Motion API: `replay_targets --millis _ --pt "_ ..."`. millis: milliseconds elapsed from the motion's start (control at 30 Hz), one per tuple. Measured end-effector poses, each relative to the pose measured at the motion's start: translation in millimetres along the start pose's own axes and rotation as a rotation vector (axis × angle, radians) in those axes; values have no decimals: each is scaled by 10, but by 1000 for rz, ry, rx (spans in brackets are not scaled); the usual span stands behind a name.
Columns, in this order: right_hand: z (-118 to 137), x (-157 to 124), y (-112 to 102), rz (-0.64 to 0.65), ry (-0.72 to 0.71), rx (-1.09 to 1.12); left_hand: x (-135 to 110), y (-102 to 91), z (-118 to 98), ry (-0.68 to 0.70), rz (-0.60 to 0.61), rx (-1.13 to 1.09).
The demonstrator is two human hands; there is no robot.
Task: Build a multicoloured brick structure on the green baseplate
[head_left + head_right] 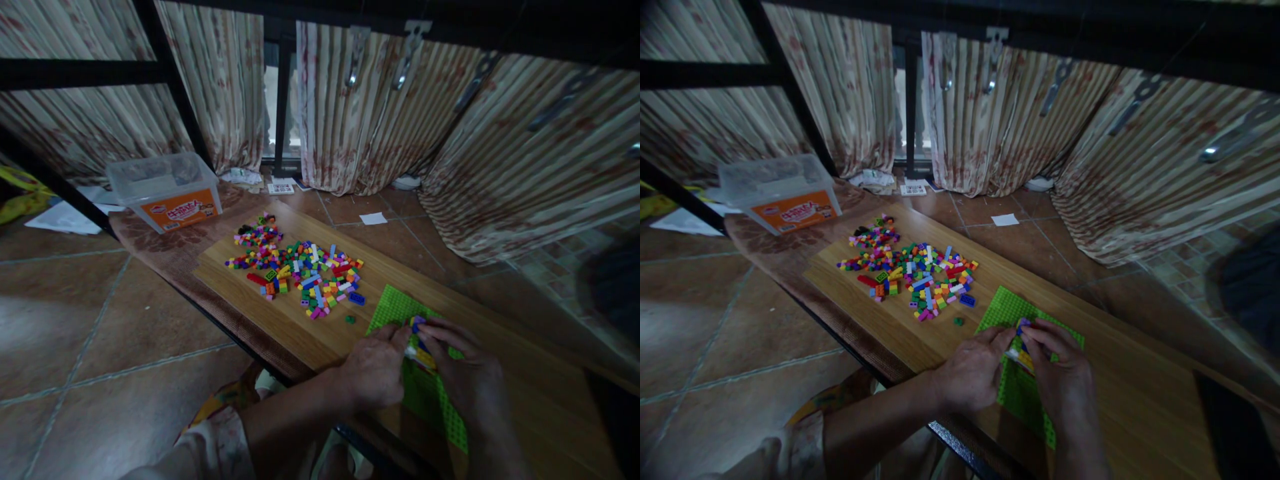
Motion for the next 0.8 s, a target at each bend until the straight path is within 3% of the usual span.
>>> replay_targets --millis 100,300,433,533,800 --pt "72 9 10 -38 -66 -67 -3 -11 6 1 2 6" --pt "385 3 190 -249 -228 -84 -18 -124 28 18 -24 26" --pt "578 -8 471 -97 -236 -72 -14 -257 131 -81 -28 86" --pt "627 27 703 10 -192 -102 -25 -365 240 -160 -95 123" --pt "431 274 1101 66 -48 -300 -97 -572 417 -229 -138 126"
Point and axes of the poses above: each hand's wrist, its own x-axis towards the middle knuckle, its own y-axis out of the palm, z = x × y, the point moved 1 cm from there along x, towards the middle knuckle, and after that the axes turned 8 degrees about x, right-handed, at the moved point
